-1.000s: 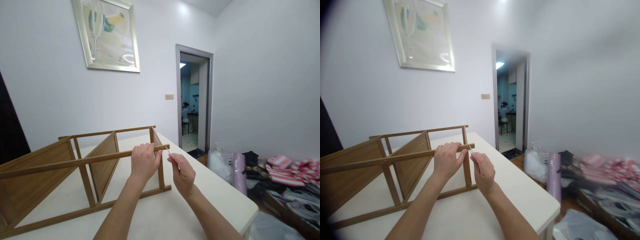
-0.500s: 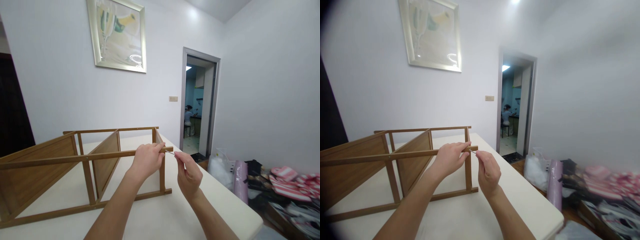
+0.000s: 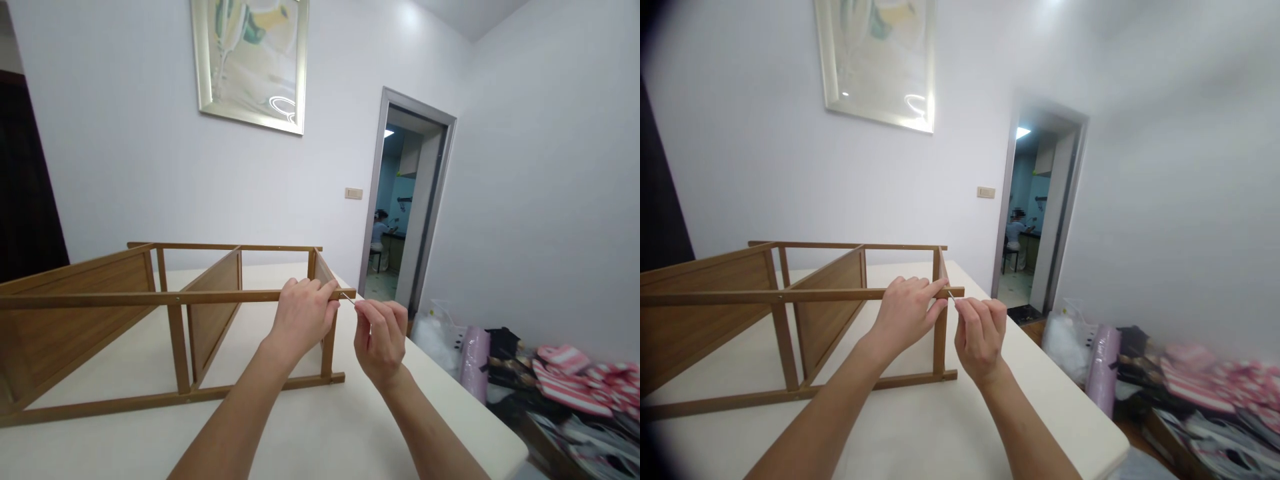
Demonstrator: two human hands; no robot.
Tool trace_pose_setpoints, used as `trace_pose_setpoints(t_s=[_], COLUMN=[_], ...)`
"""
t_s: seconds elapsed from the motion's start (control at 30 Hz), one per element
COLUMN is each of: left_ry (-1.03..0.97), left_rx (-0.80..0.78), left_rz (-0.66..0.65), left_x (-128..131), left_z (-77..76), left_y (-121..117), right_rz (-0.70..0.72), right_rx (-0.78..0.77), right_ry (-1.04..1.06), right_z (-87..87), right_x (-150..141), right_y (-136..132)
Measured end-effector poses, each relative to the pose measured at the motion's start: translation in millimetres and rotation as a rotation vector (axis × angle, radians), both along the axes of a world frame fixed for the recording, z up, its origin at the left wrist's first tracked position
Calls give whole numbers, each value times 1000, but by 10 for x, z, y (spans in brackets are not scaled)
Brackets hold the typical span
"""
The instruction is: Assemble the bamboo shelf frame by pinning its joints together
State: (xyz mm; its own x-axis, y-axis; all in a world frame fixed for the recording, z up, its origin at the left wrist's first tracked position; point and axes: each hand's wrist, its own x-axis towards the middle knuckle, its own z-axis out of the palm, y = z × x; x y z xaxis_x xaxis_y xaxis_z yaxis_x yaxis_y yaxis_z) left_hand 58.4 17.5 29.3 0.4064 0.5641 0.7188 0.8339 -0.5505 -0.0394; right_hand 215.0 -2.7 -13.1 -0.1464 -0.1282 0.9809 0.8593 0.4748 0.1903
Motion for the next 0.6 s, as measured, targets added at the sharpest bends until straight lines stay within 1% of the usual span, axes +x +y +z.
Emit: trace_pose_setpoints(t_s=[0.23, 0.4, 0.6], left_ry=[-10, -15, -23], left_rx=[16, 22, 26], left_rz=[-3, 11, 8], left_x=[16, 20, 16], left_z=[-14, -10, -18], left_y=[-10, -30, -39], right_rz=[15, 2, -17], right_rx=[12, 22, 19], right_ry=[31, 40, 32], right_z=[-90, -102, -136], right_x=[-18, -52, -26], right_y=[68, 55, 71])
